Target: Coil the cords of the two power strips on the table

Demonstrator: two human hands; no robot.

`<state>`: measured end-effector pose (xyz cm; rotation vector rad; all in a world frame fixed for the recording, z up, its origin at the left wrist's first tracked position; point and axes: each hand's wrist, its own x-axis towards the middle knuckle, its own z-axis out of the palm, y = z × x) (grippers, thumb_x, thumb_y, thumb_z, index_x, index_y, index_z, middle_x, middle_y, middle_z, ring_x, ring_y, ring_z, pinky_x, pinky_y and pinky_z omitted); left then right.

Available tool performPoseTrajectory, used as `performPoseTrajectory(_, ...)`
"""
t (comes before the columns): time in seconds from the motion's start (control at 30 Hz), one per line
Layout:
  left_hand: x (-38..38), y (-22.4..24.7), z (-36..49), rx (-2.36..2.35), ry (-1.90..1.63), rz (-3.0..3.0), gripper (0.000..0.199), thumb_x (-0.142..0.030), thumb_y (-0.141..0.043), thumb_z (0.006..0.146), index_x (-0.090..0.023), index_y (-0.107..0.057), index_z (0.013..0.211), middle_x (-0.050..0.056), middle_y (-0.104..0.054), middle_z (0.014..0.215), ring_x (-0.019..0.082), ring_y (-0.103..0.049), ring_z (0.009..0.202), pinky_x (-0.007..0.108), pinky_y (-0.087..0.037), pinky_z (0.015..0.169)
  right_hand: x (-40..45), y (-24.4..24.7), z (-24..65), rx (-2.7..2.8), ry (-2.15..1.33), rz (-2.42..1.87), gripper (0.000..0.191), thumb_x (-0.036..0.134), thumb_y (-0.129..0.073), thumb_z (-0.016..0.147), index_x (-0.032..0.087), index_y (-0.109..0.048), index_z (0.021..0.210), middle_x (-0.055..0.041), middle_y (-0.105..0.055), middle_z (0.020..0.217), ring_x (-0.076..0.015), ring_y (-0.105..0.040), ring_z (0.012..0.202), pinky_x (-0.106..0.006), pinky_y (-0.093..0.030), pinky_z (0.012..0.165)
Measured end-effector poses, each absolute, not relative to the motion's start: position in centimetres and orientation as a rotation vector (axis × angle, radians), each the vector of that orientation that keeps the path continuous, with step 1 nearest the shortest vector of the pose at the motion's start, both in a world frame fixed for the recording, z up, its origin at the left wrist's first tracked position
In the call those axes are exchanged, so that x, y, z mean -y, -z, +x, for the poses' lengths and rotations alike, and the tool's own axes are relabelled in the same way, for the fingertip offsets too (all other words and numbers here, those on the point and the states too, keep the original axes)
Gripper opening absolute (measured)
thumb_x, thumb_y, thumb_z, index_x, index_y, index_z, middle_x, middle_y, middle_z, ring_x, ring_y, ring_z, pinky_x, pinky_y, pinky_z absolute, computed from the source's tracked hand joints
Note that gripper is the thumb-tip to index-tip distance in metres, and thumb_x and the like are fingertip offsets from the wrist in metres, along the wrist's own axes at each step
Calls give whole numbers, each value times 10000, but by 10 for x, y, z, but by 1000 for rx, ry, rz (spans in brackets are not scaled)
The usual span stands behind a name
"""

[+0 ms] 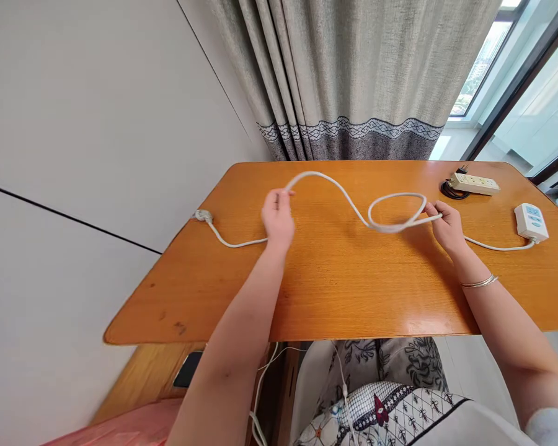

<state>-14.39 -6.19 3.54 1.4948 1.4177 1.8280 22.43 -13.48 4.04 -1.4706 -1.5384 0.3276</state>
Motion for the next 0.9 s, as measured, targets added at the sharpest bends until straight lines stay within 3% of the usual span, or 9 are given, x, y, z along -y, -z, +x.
performPoseTrajectory(0.1,47,-49,-176,-1366,-2023,798,216,-269,-365,1038,-213,-469,857,-56,-351,651,85,-195,466,233,-201,453,133,-40,226,1485,-317,-1502,359,520,-537,879,213,-657,737,6,-526,628,-157,-465,636,-300,-374,645)
performPoseTrajectory(0.2,42,-60,-202,-1402,-2036,472,242,-170,-245,1042,-208,-401,861,-67,-267,669,74,-147,465,221,-170,445,130,-37,228,1474,-311,-1536,329,482,-539,879,210,-655,735,-14,-604,679,-166,-522,675,-300,-406,666)
performPoseTrajectory(0.4,38,-53,-211,-1502,-2006,368,249,40,-308,931,-206,-339,953,-60,-409,769,34,-334,511,187,-288,511,127,-26,231,1805,-273,-1579,215,387,-598,854,201,-704,869,-56,-652,776,-203,-593,732,-341,-481,726)
performPoseTrajectory(0.57,32,-44,-217,-1648,-2063,373,321,82,-351,872,-222,-298,959,-38,-486,848,56,-451,608,210,-400,605,127,-22,233,2152,-200,-1580,277,376,-613,882,203,-717,1070,-129,-714,1063,-295,-660,1024,-446,-504,930)
performPoseTrajectory(0.67,33,-46,-227,-1756,-2154,374,348,98,-302,876,-237,-257,958,21,-535,1044,70,-579,854,218,-470,789,127,-20,235,2195,-164,-1677,316,371,-608,888,210,-703,1143,-131,-704,1129,-311,-654,1076,-478,-499,971)
performPoseTrajectory(0.73,36,-48,-233,-1825,-2217,383,354,98,-276,891,-241,-248,989,75,-513,1223,82,-585,1083,233,-465,940,127,-19,236,2214,-178,-1739,338,327,-608,873,206,-693,1176,-139,-695,1153,-315,-651,1092,-483,-502,980)
performPoseTrajectory(0.83,42,-50,-233,-1986,-2333,486,415,117,-305,850,-217,-276,1094,148,-433,1394,131,-486,1327,305,-390,1125,129,-20,234,2272,-237,-1748,441,228,-610,812,202,-659,1250,-153,-674,1242,-342,-616,1197,-533,-466,1044)
performPoseTrajectory(0.9,47,-48,-225,-2059,-2337,809,465,124,-352,799,-183,-310,1145,182,-391,1452,176,-340,1476,384,-263,1235,131,-22,230,2329,-309,-1684,519,208,-632,769,215,-633,1288,-142,-657,1315,-356,-579,1271,-588,-410,1098)
